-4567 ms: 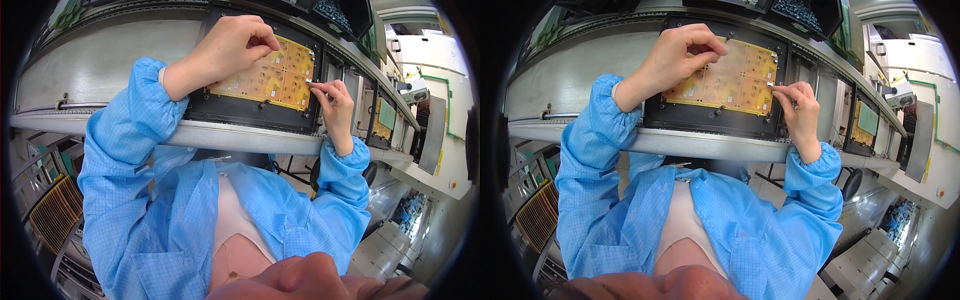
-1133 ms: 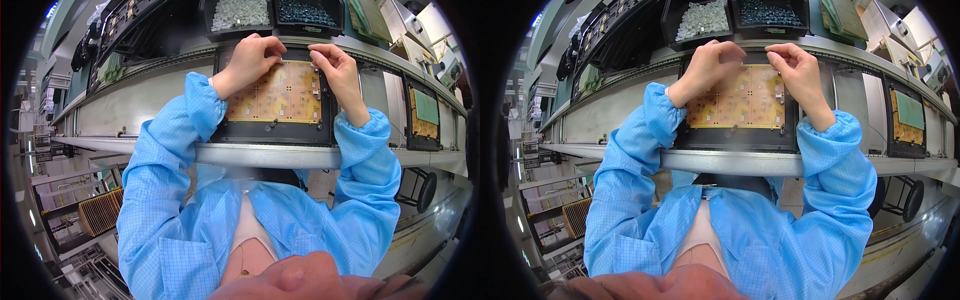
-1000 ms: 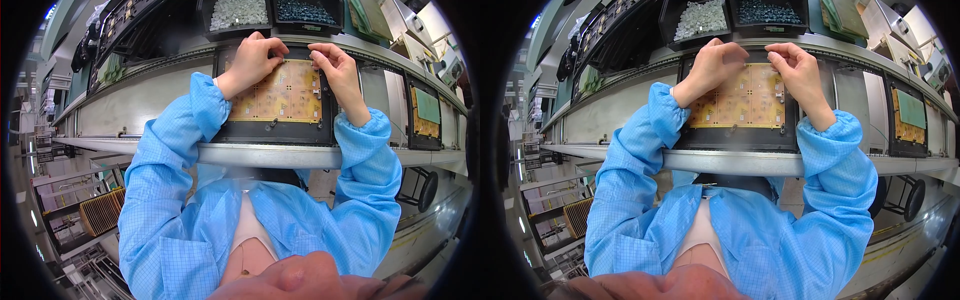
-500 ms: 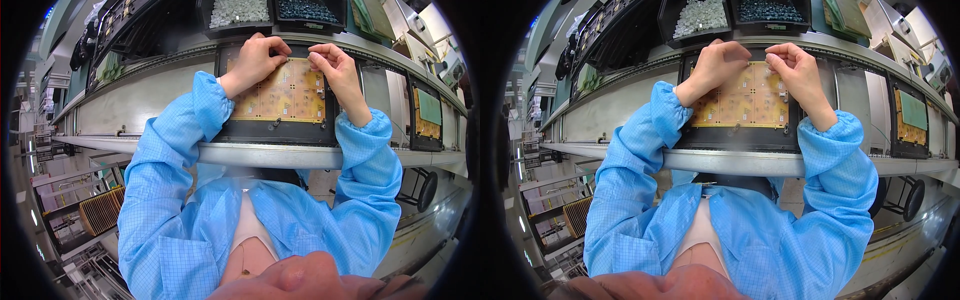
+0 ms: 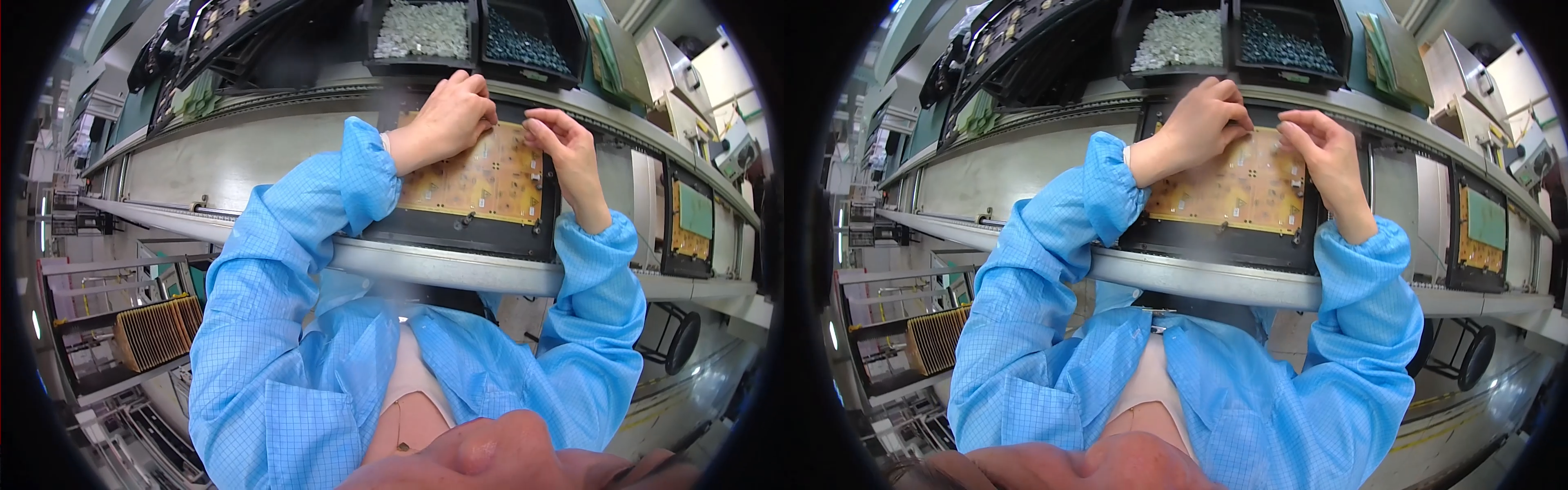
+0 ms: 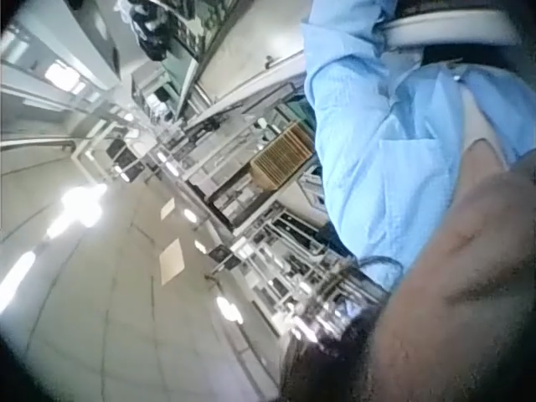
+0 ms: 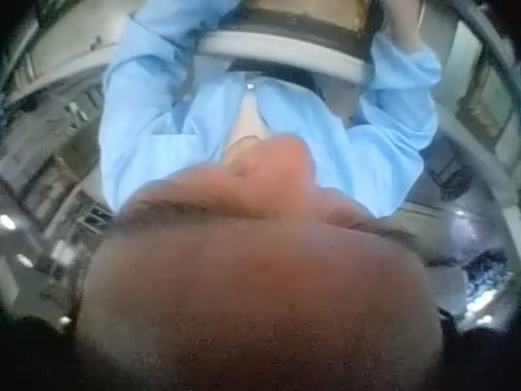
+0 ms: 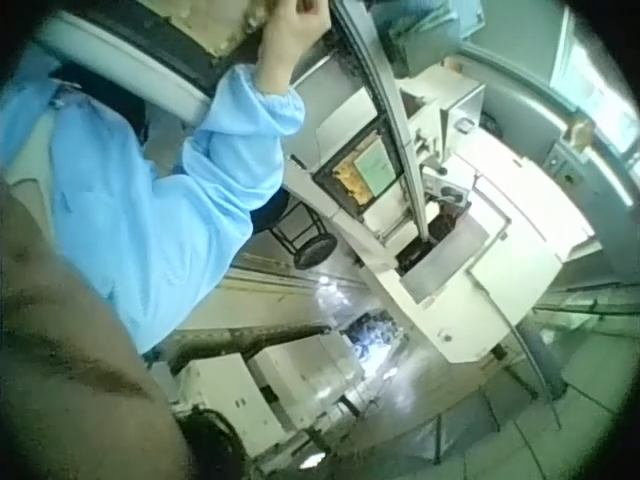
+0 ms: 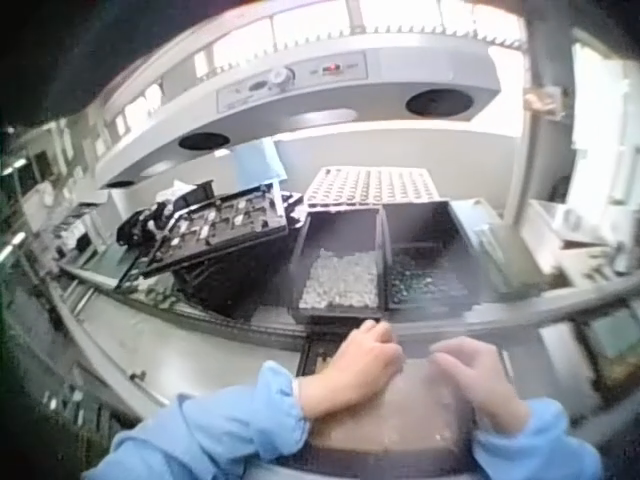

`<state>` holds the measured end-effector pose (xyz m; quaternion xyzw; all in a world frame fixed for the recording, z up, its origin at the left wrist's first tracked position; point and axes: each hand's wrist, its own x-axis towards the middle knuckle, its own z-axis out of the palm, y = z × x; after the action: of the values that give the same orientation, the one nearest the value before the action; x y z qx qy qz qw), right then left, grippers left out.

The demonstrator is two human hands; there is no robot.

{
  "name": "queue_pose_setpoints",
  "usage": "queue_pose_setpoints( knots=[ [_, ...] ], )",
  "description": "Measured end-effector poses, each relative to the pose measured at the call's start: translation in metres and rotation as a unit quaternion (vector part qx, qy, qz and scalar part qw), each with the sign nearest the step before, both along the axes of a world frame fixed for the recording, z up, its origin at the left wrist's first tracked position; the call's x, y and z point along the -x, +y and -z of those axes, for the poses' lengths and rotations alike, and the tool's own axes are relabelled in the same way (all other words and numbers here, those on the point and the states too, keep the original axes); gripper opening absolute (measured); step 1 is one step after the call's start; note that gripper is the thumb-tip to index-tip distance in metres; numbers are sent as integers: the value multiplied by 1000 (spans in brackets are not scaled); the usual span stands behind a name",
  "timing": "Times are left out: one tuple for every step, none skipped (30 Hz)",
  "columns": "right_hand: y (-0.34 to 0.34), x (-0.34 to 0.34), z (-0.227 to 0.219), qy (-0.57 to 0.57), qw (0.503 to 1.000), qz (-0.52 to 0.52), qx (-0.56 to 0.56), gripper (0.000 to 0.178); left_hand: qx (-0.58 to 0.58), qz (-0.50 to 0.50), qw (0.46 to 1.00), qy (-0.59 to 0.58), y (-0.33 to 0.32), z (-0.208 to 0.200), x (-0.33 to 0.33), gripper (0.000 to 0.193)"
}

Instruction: The person assembles electronic components onto printed circuit boards by hand, taking components from bins and placing them onto the boards, which are held in an assembly tray.

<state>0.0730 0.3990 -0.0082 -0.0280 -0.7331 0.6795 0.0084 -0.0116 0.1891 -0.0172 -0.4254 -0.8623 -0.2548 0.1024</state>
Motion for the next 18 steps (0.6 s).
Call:
queue_pose_setpoints(
  knots=[
    [5,0,3,-2,1000,0,2,25,-48,-10,999,8,-2,-5,4,4],
    [8,0,2,2,1000,-4,-2,25,-96,-18,995,15,-3,-10,10,5],
    [10,-2,1,1,1000,-4,1,26,-122,-56,988,73,-10,-18,22,5],
    [10,-3,0,-2,1000,-2,3,27,-106,-100,982,121,-17,-23,36,6],
    [10,-3,1,-5,1000,-13,19,28,-61,-132,981,125,-23,-26,50,8],
    [7,-3,2,-6,1000,-12,13,28,-16,-162,978,127,-28,-26,64,11],
    [4,-4,1,-13,999,-22,22,28,-24,-160,979,124,-28,-25,76,11],
    [1,-4,1,-21,999,-32,32,29,59,-189,978,69,-27,-24,86,12],
    [1,-3,2,-33,995,-41,79,29,141,-212,967,12,-25,-21,95,12],
    [0,-3,2,-36,996,-37,72,29,134,-209,969,8,-25,-20,103,12],
    [0,-4,2,-53,989,-48,127,28,127,-192,973,-5,-27,-18,110,13],
    [0,-4,2,-71,979,-58,182,27,121,-175,977,-18,-27,-21,110,14],
    [2,-5,0,-78,976,-63,194,24,110,-170,979,-27,-28,-22,109,15],
    [3,-6,-2,-83,977,-62,188,24,104,-170,979,-32,-30,-22,106,15],
    [3,-7,-3,-86,978,-60,181,24,68,-155,985,-37,-33,-23,103,15],
    [2,-8,-4,-90,979,-60,174,24,33,-141,989,-43,-36,-23,99,15],
    [1,-7,-5,-94,979,-60,170,24,16,-138,990,-5,-38,-23,96,16],
    [-1,-6,-7,-94,986,-53,130,23,13,-140,990,-10,-42,-23,92,16]
  ],
)
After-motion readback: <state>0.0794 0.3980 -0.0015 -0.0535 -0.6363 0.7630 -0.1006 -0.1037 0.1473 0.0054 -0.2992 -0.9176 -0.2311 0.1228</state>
